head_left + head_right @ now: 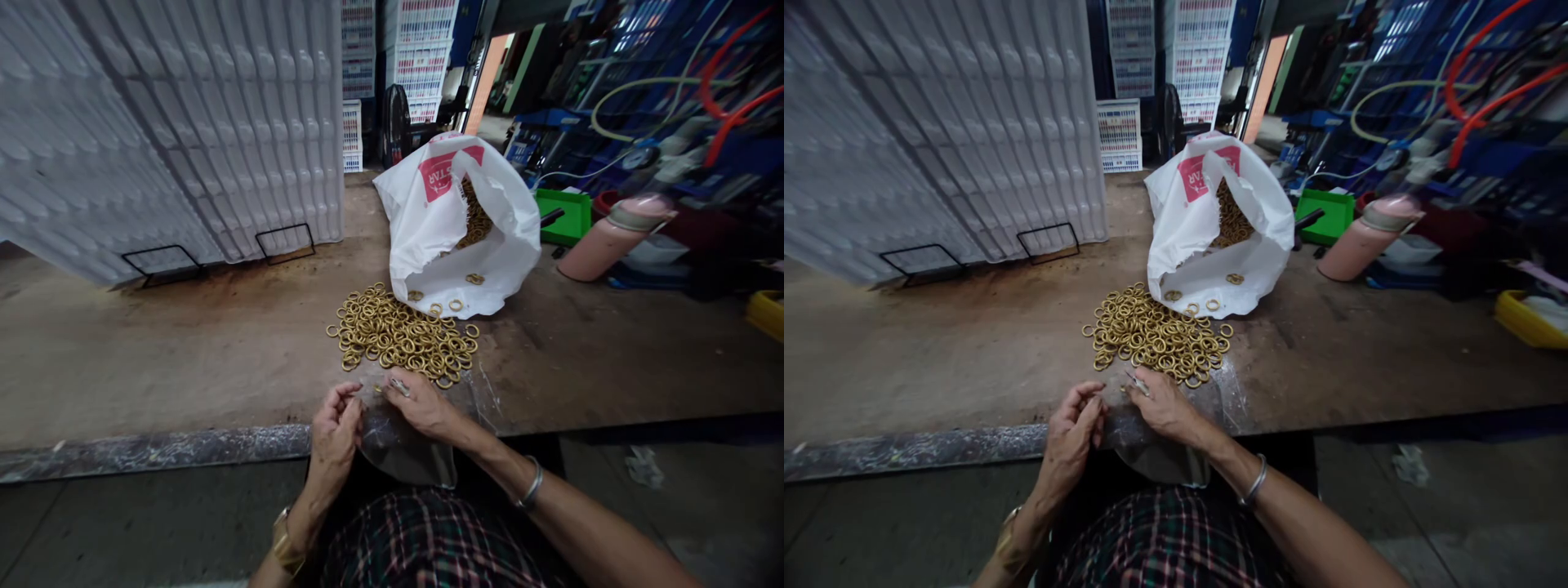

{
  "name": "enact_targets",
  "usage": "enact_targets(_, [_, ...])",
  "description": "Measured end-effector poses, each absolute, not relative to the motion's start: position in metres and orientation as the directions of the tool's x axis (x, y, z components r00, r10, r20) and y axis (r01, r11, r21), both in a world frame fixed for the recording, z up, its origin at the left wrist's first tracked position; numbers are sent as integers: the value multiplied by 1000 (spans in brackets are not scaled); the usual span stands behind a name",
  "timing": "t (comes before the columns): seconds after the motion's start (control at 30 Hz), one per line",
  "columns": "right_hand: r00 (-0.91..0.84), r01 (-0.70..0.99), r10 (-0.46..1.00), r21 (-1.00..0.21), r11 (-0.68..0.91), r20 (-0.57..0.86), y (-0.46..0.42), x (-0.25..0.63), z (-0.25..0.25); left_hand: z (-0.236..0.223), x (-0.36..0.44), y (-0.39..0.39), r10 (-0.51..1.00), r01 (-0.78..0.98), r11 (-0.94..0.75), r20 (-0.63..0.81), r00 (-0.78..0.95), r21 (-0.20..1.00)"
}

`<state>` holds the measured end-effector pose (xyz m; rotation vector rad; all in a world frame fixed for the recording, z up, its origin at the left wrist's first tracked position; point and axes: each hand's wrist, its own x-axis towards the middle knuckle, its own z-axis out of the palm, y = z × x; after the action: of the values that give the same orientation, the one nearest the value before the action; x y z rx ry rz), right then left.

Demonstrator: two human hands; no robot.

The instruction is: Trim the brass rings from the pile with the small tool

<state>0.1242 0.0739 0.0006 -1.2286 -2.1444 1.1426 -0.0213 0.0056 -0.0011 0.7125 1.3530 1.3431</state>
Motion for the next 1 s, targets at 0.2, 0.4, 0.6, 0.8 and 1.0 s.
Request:
enact_targets(0.2, [-585, 253, 797, -967, 2, -151, 72, 126, 14, 5, -17, 13, 991, 83, 38, -27, -133, 996])
enact_targets(0.4, [-529, 205, 825, -974, -99, -196, 70, 124, 8, 5, -11, 11, 983, 51, 89, -79, -165, 995])
enact_targets(0.6, [-532, 228, 809, -963, -146, -248, 70, 121, 2, 3, -8, 11, 972, -57, 185, -191, -136, 981])
enact_targets(0.8, [-440, 274, 883, -961, -40, -162, 72, 115, 5, 7, -9, 10, 940, -159, 332, -340, -26, 930])
enact_targets(1.0, [-431, 307, 891, -952, -4, -143, 72, 110, 4, -1, -13, 9, 946, -219, 321, -324, 25, 921])
